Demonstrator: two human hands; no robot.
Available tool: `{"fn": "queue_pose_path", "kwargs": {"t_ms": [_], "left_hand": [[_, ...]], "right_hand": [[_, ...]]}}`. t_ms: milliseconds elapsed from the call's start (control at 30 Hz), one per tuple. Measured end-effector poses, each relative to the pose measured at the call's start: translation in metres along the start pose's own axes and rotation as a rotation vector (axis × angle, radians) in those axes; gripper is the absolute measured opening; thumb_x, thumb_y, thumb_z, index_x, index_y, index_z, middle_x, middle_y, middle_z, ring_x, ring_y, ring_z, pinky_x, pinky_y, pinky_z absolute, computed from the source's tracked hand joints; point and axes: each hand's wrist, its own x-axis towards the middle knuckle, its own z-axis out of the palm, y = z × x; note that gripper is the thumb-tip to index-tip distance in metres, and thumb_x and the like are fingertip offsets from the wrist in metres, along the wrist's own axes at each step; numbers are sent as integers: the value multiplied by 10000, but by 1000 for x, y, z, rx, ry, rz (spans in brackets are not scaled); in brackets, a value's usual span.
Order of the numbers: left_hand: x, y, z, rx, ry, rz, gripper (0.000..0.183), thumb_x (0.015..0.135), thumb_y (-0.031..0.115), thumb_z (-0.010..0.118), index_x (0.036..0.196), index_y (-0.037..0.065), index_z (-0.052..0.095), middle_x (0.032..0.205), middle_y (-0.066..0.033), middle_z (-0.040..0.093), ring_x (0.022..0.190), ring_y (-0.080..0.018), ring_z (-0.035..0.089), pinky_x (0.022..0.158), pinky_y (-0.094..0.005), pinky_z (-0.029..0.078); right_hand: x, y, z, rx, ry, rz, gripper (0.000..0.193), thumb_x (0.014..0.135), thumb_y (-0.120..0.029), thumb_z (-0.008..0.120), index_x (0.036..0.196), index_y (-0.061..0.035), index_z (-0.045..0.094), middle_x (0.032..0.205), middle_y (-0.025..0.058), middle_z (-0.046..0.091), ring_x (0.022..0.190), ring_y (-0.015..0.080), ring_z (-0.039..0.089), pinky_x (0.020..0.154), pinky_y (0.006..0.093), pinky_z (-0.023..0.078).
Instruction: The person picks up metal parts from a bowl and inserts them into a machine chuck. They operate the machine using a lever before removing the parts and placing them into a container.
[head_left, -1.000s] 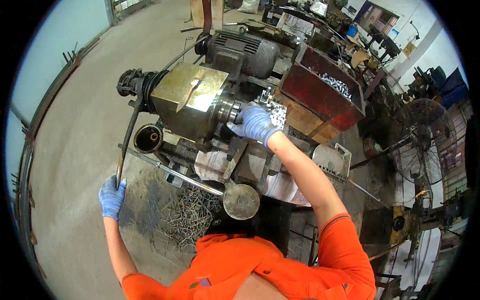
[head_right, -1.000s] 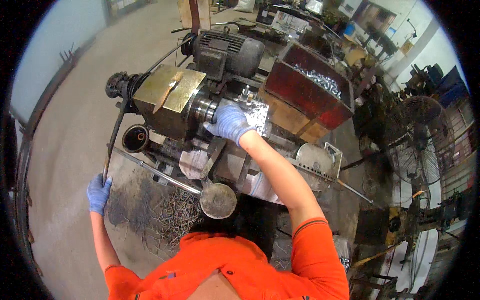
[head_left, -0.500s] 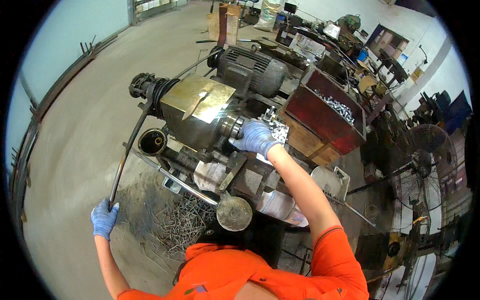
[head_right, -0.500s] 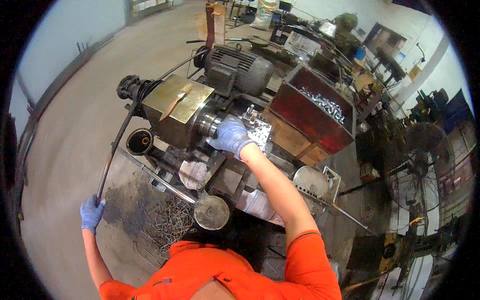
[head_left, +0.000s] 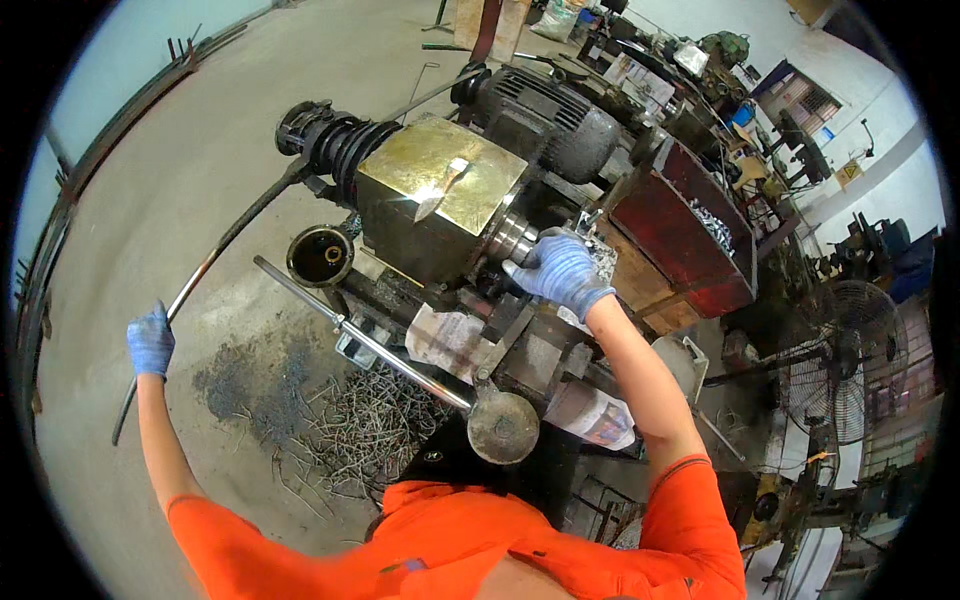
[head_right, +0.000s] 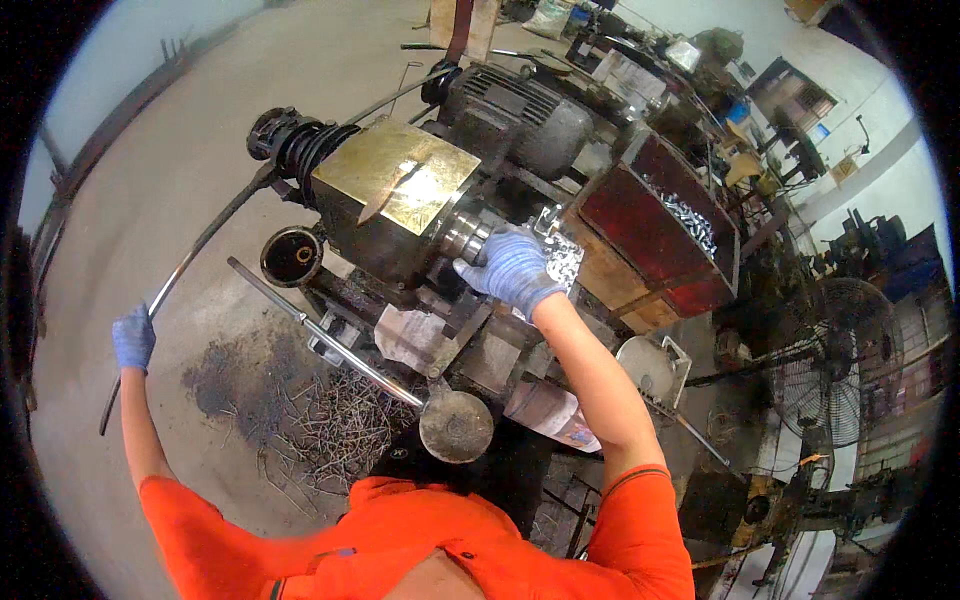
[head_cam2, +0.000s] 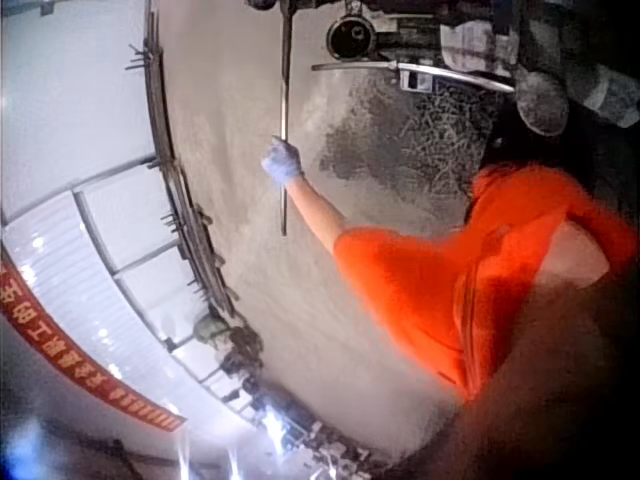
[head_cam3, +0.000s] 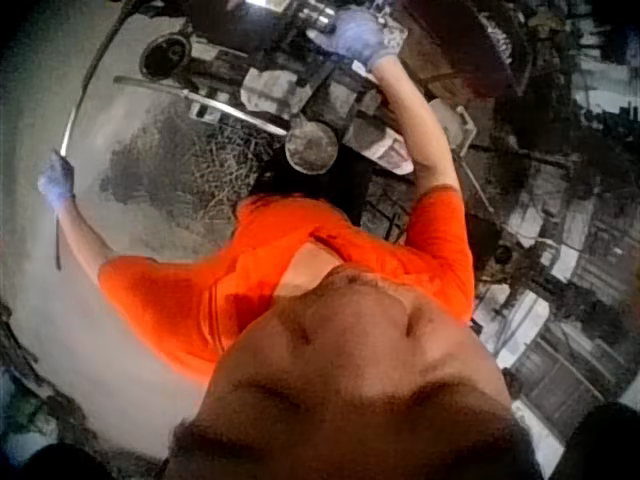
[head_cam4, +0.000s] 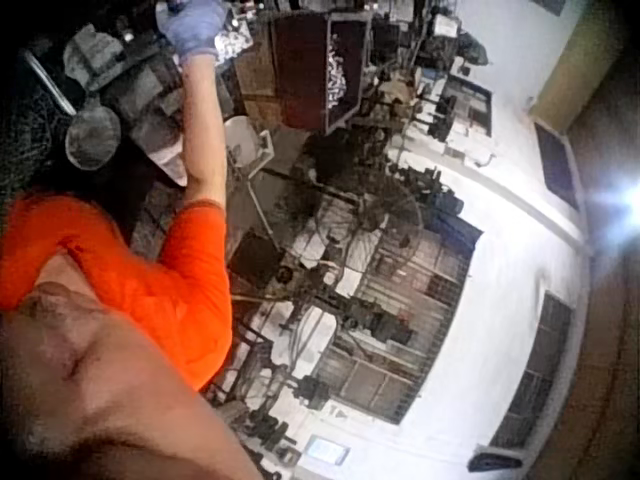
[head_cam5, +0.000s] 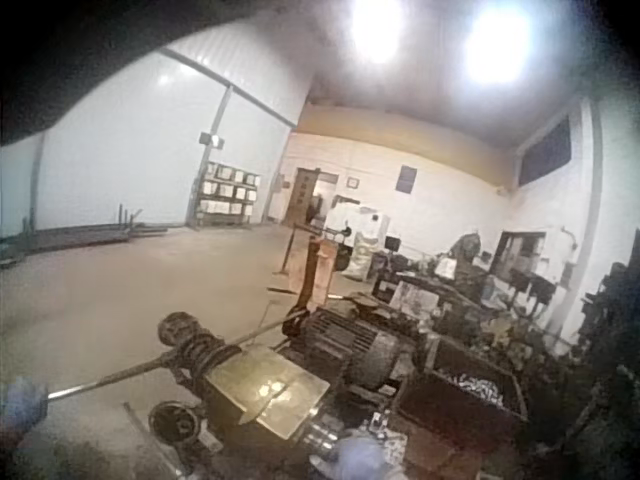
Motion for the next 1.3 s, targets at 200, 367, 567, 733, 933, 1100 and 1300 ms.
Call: {"fn": "queue_pose_path", "kwargs": {"t_ms": [200,367,567,733,933,1100,1300], "left_hand": [[20,9,-18,-81,-220,-156,192,789,164,553,945,73,616,777,-136,643,694,-301,627,658,-431,481],[37,92,-57,-728,381,-180,318,837,299,574,1040,60,629,903,-139,648,831,-282,620,767,-367,476],[-11,274,24,-952,-313,-232,398,772,373,623,1009,53,622,881,-193,634,805,-331,614,733,-408,482],[-8,357,-6,-705,-495,144,359,729,427,617,828,85,665,839,-171,643,770,-345,623,691,-427,500],[16,305,124,-1112,-384,224,268,732,358,595,799,103,644,806,-143,649,782,-323,628,635,-407,496],[34,290,26,-480,-469,240,220,745,325,586,856,141,632,859,-133,644,813,-326,617,670,-402,490],[32,214,25,-934,-289,-76,330,800,338,600,970,59,645,784,-130,653,663,-257,621,588,-371,487]], "right_hand": [[0,0,-5,35,-138,175,584,736,-564,550,766,9,660,678,193,612,712,334,604,764,392,458],[-46,21,-18,220,325,63,343,755,-435,601,794,-110,704,862,110,650,911,276,586,899,382,385],[-152,62,-40,198,516,246,196,704,-241,705,774,-60,688,874,102,662,869,286,600,807,376,453],[-265,104,-12,167,497,523,205,714,-210,708,772,-16,682,802,121,670,771,259,636,746,339,486],[-343,132,18,326,464,899,230,703,-199,740,770,10,674,729,143,661,679,228,647,661,301,496],[-441,201,55,165,447,1071,235,713,-213,729,788,4,675,785,153,670,716,213,655,673,301,495],[-508,256,76,-146,43,1224,447,657,-369,706,960,-46,653,899,175,652,877,326,621,770,368,486]]}}
